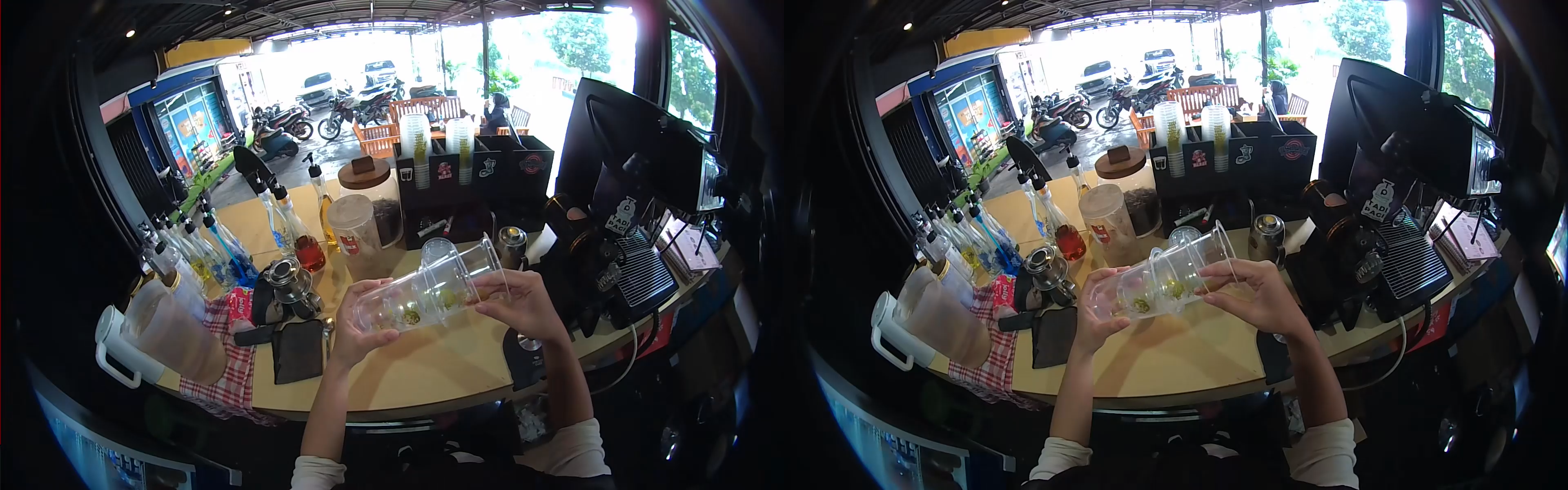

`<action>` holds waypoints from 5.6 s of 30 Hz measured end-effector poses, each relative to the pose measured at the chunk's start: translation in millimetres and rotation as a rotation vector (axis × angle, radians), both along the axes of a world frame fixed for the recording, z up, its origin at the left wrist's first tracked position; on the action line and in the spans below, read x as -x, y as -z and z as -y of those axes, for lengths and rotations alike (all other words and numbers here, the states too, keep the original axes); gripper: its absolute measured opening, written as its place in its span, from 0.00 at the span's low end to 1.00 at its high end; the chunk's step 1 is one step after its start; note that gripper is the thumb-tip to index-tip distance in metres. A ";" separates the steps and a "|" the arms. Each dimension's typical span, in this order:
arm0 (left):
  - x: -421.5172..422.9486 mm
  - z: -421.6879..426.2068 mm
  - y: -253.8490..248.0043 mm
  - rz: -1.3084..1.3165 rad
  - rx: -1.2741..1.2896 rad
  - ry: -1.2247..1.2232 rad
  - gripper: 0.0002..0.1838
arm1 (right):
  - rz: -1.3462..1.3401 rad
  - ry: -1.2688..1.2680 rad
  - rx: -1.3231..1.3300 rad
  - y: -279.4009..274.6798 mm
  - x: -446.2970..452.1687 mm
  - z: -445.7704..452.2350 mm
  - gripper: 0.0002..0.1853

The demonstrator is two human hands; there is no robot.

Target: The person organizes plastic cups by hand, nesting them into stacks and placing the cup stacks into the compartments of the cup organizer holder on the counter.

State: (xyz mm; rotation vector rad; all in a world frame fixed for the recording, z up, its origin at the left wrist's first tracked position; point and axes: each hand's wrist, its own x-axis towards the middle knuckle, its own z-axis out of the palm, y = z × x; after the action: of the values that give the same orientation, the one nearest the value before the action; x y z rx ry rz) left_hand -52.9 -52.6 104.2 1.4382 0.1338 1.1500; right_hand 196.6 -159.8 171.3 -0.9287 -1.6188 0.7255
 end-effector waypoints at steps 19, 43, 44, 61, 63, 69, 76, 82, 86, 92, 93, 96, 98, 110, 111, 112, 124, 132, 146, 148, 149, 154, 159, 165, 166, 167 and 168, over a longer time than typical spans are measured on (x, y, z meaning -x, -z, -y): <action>-1.3 -11.4 -6.1 -0.136 0.143 -0.101 0.32 | -0.157 0.030 0.057 6.9 1.0 -10.1 0.20; -7.3 -8.4 -7.5 -0.109 0.173 -0.075 0.30 | -0.232 -0.010 0.106 13.4 11.6 -11.3 0.20; -7.4 -8.9 -6.8 -0.114 0.169 -0.078 0.30 | -0.232 -0.011 0.106 13.9 11.8 -11.3 0.20; -20.9 -1.5 -10.7 -0.170 0.140 -0.142 0.34 | -0.326 0.002 0.034 28.2 28.7 -19.4 0.14; -21.7 -2.4 -9.8 -0.170 0.155 -0.123 0.34 | -0.319 0.003 0.041 27.2 29.3 -18.6 0.14; -23.0 -0.8 -11.3 -0.179 0.151 -0.110 0.34 | -0.319 0.006 0.058 28.3 29.3 -18.4 0.13; -22.9 3.0 -16.2 -0.240 0.118 -0.123 0.34 | -0.363 -0.042 0.053 31.3 29.6 -15.9 0.10; -24.8 7.4 -18.7 -0.308 0.054 -0.200 0.37 | -0.368 -0.050 0.041 36.4 28.9 -17.7 0.09; -27.8 6.9 -14.2 -0.310 -0.033 -0.243 0.39 | -0.352 -0.015 0.026 37.7 32.8 -14.8 0.09; -28.6 2.6 -10.7 -0.337 0.081 -0.205 0.37 | -0.357 0.008 0.014 40.8 31.0 -16.7 0.09; -29.1 2.9 -11.9 -0.327 0.176 -0.197 0.37 | -0.362 0.020 0.019 41.9 32.8 -16.9 0.09; -33.8 2.6 -16.4 -0.288 0.202 -0.189 0.35 | -0.390 0.031 0.011 45.6 34.1 -19.4 0.10; -38.3 -3.9 -10.6 -0.261 0.194 -0.205 0.35 | -0.414 0.024 0.004 47.0 34.5 -20.9 0.10; -48.4 0.0 -26.9 0.081 0.458 -0.099 0.32 | -0.438 -0.025 -0.075 47.7 34.5 -20.8 0.16; -48.8 0.2 -30.9 0.100 0.474 -0.147 0.32 | -0.446 0.106 -0.149 39.3 34.7 -17.7 0.19; -48.4 -1.1 -34.4 0.101 0.469 -0.141 0.32 | -0.450 0.238 -0.224 32.2 33.3 -16.7 0.22; -94.9 -14.1 -69.0 -0.116 -0.403 -0.565 0.50 | 0.175 0.372 -0.346 -34.8 23.4 -40.9 0.35; -121.3 -22.7 -70.3 -0.222 -0.608 -0.722 0.43 | 0.275 0.525 -0.475 -46.3 -11.2 -98.6 0.32; -134.4 -64.7 -18.3 -0.732 -0.789 -0.608 0.17 | 0.445 0.693 -0.534 -132.1 -129.3 -309.3 0.35; -134.0 -64.7 -18.1 -0.737 -0.780 -0.603 0.17 | 0.489 0.708 -0.469 -130.1 -134.8 -321.9 0.35; -134.3 -65.2 -17.6 -0.727 -0.785 -0.604 0.17 | 0.547 0.723 -0.446 -128.3 -137.3 -327.5 0.34; -136.0 -66.9 -16.3 -0.713 -0.789 -0.605 0.18 | 0.758 0.623 -0.285 -123.5 -153.7 -347.0 0.33; -136.6 -68.1 -15.4 -0.694 -0.786 -0.605 0.17 | 0.792 0.567 -0.104 -112.9 -160.9 -368.0 0.34; -137.8 -68.1 -14.0 -0.697 -0.783 -0.618 0.17 | 0.767 0.561 -0.248 -84.5 -155.0 -350.0 0.34; -137.8 -68.4 -13.6 -0.698 -0.782 -0.616 0.17 | 0.743 0.589 -0.310 -82.7 -152.3 -344.5 0.34; -137.6 -68.8 -13.2 -0.695 -0.786 -0.619 0.17 | 0.756 0.566 -0.274 -84.4 -149.9 -340.3 0.34; -137.7 -68.6 -13.0 -0.691 -0.789 -0.624 0.17 | 0.755 0.566 -0.271 -81.9 -150.9 -341.2 0.34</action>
State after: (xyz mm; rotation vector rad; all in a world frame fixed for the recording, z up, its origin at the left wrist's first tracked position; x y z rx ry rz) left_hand 84.8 16.0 117.2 2.5924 0.7119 1.1931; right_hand 347.5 181.3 253.3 -1.4674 -1.8778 -0.2777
